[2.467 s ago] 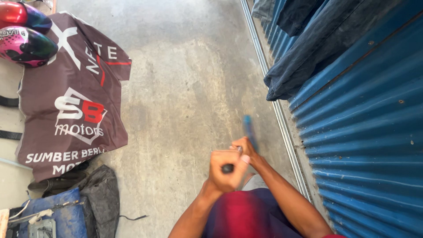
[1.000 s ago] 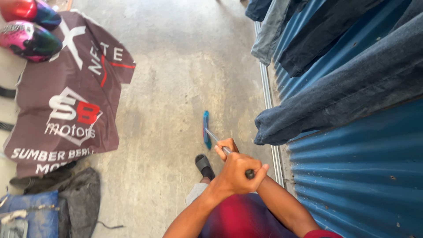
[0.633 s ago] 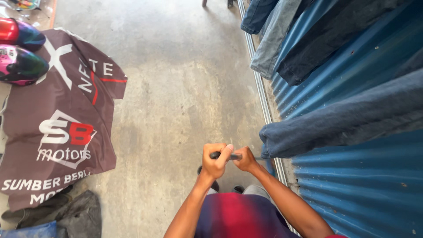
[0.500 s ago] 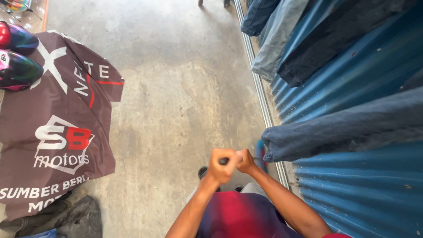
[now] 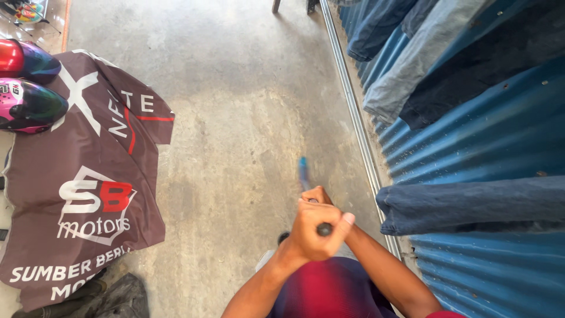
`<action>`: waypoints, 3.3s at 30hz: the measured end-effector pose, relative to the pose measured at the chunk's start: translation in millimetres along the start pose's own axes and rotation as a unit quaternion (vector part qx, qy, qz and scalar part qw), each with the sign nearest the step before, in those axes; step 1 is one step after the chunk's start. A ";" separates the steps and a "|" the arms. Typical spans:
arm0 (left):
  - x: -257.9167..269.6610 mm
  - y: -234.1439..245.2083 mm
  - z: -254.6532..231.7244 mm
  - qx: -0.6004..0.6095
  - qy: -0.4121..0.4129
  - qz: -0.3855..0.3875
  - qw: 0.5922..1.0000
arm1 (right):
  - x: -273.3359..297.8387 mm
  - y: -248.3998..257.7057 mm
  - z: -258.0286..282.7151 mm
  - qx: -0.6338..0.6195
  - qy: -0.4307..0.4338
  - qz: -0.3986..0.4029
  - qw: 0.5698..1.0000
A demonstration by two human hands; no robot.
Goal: The person sweeps the concrete floor of a cluttered space using a blue-bristled broom, maneuvering around objects and reaching into corners.
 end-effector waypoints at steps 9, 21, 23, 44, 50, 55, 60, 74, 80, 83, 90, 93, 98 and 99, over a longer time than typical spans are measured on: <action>46.6 41.0 129.3 0.068 0.198 -0.104 0.972 | -2.0 17.2 -94.9 0.070 0.015 -0.039 0.997; -71.5 -12.5 80.6 -0.064 0.098 0.039 0.992 | -62.9 44.5 14.5 -0.094 0.111 -0.179 0.973; -85.5 -11.7 77.7 -0.085 0.084 0.039 0.992 | -71.7 57.9 29.5 -0.097 0.116 -0.171 0.974; -125.4 -53.1 152.2 -0.119 0.017 0.023 0.992 | -94.8 106.9 -64.3 -0.104 0.126 -0.206 0.965; -134.9 -61.6 132.8 -0.058 0.009 0.089 0.994 | -137.9 104.5 -29.1 -0.076 0.204 -0.099 0.971; -146.9 4.2 130.9 -0.008 -0.009 0.024 1.000 | -163.7 93.8 -39.1 -0.045 0.134 0.030 0.989; -143.7 68.7 216.6 0.057 0.075 -0.021 0.995 | -190.2 93.0 -121.0 0.047 0.020 -0.036 0.998; -215.9 48.7 238.4 -0.017 0.039 0.093 0.995 | -276.0 76.9 -71.2 -0.195 0.050 -0.201 0.959; -248.0 64.4 228.9 0.004 0.023 0.114 0.993 | -336.0 65.8 -83.4 0.009 -0.018 -0.085 0.996; -253.8 100.6 233.0 0.031 -0.014 0.060 0.998 | -330.0 84.8 -77.3 0.010 0.024 -0.112 0.993; -212.4 159.1 365.1 0.061 0.187 -0.059 0.979 | -335.4 93.1 -175.3 0.053 -0.011 -0.078 0.995; -218.8 159.5 369.2 0.043 0.178 -0.037 0.982 | -356.6 85.1 -178.3 0.076 0.036 -0.071 0.994; -256.3 142.0 292.8 -0.097 -0.023 0.086 0.991 | -394.5 63.8 -120.5 -0.040 0.058 -0.169 0.983; -264.1 139.4 292.1 -0.065 -0.009 0.099 0.993 | -399.1 60.8 -99.8 -0.071 0.074 -0.216 0.971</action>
Point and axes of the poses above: each hand's wrist, its own x-axis away from the middle knuckle, its own y-axis out of the back of the hand, z = x × y, the point moved 10 cm from there along -x, towards the middle knuckle, and after that the axes turned 10 degrees about -y, right-handed, at the moved point
